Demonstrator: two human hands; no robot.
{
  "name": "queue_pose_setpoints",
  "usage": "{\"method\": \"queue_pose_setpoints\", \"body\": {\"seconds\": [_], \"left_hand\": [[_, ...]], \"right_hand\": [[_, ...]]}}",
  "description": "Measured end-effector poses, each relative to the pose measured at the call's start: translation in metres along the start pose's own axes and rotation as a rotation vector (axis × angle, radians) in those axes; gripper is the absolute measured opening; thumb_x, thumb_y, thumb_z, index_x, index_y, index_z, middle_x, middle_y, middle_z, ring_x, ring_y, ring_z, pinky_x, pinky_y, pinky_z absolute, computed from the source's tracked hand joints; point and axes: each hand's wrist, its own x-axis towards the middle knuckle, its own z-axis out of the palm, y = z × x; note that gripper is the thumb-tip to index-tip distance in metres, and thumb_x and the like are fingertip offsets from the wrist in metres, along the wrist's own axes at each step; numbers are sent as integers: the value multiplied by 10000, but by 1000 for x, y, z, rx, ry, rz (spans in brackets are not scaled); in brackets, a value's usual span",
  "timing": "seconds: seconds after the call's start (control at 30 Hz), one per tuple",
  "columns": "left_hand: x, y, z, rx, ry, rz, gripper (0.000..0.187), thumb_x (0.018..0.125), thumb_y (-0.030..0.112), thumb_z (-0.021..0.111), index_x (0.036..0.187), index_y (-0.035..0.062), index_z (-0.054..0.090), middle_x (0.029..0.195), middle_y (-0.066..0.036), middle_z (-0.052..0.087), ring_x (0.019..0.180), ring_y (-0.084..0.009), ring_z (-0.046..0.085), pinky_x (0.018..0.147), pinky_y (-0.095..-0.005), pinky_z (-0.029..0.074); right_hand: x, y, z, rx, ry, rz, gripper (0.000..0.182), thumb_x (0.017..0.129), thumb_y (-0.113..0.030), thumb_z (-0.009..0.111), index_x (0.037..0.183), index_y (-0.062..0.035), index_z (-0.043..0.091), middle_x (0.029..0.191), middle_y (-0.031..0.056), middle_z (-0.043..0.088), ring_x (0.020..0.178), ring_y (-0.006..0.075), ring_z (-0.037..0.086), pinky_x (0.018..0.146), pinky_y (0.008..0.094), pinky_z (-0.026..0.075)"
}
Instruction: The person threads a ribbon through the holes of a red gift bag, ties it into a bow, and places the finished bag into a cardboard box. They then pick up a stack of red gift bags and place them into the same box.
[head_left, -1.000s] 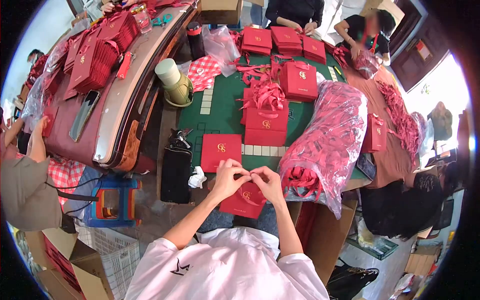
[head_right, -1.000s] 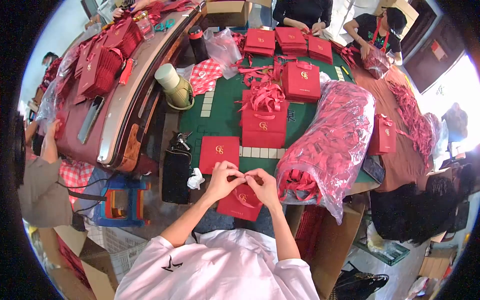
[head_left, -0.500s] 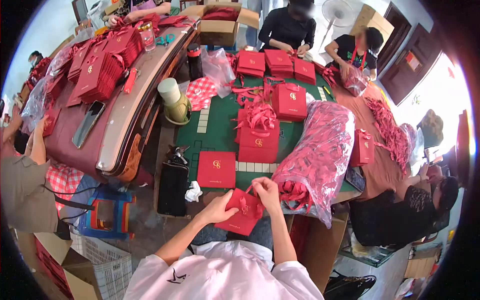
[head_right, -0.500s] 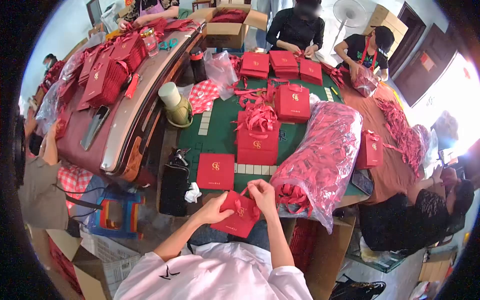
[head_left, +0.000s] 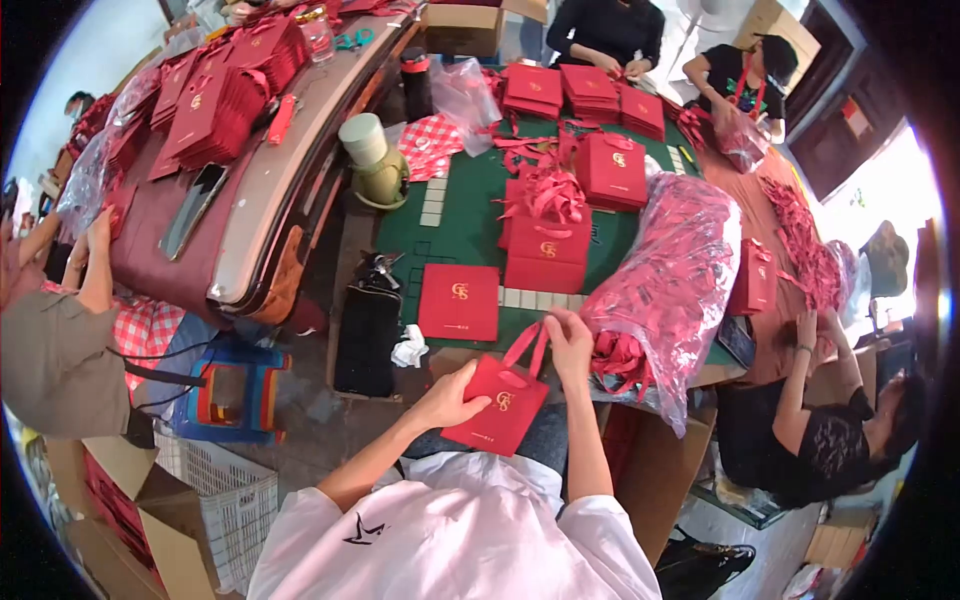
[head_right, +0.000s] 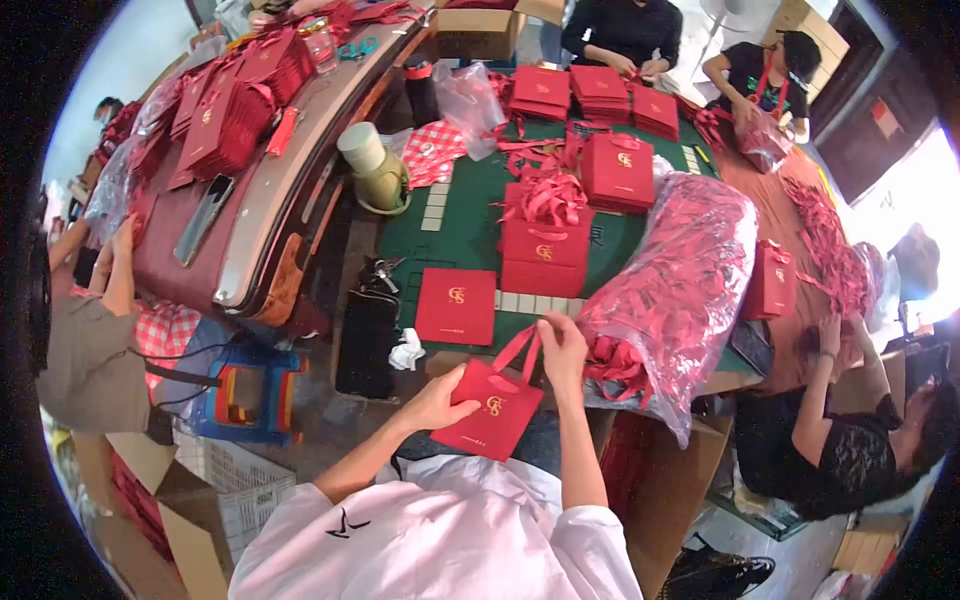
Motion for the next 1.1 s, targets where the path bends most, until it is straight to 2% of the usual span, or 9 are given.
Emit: {"method": "queue_pose_setpoints", "body": {"seconds": [0.07,0.13,0.2,0.33,0.5,0.63,0.87,1.0,1.1], "left_hand": [[3,4,2,-53,108,-12,567,840,172,704,1306,-36,456,1112,-261,651,1029,-392,652,861,-440,511],[7,15,2,-127,166,-48,526,845,167,703,1286,-6,476,1119,-232,657,1033,-375,656,879,-425,507],[13,26,-1,-74,228,-92,468,855,150,724,1247,1,516,1111,-158,657,1021,-215,651,874,-347,506],[20,71,-2,-92,70,-154,471,831,152,741,1228,6,534,1031,-145,655,928,-199,654,826,-334,516],[20,72,8,65,117,173,652,761,225,791,1323,31,523,1214,-170,585,1131,-340,551,975,-407,441],[15,67,6,137,85,228,583,772,206,793,1288,46,575,1159,-149,604,1101,-320,574,956,-384,455],[-10,6,-36,436,525,80,487,753,82,764,1218,93,617,1152,-141,587,1075,-333,556,934,-406,455],[-14,-15,-60,762,693,-137,820,644,131,838,1372,97,462,1362,-219,393,1224,-421,396,1028,-513,348],[-14,-32,-66,830,735,-211,1020,594,230,877,1459,103,353,1454,-274,257,1320,-497,278,1084,-593,265]], "right_hand": [[-14,-34,-7,-7,28,21,305,911,-76,654,1201,2,601,920,88,655,733,155,606,677,288,501],[-27,-48,-11,-229,69,-187,318,908,-53,648,1209,3,560,926,89,617,732,165,601,657,291,501],[-44,-65,-7,-215,28,-147,295,884,-94,701,1135,-5,575,950,89,592,741,158,592,652,289,499],[-67,-73,2,16,-217,-6,521,804,-180,808,1187,8,508,985,87,566,835,158,594,725,289,511],[-65,-74,-5,392,-201,70,378,922,-60,602,1282,-11,497,1111,70,596,1004,137,564,897,290,462],[-65,-78,-14,264,-156,71,335,989,-72,395,1294,11,505,1163,99,594,1040,146,553,926,278,439],[-49,-15,-8,162,-181,202,274,995,-97,438,1205,10,577,1086,76,629,1022,143,548,935,282,429],[-40,7,3,-4,-134,82,278,987,-108,489,1218,22,574,1036,103,642,969,155,568,895,296,454],[-44,7,3,-199,-59,-46,340,954,-109,560,1262,32,538,1119,218,625,1028,312,617,879,373,497]]}}
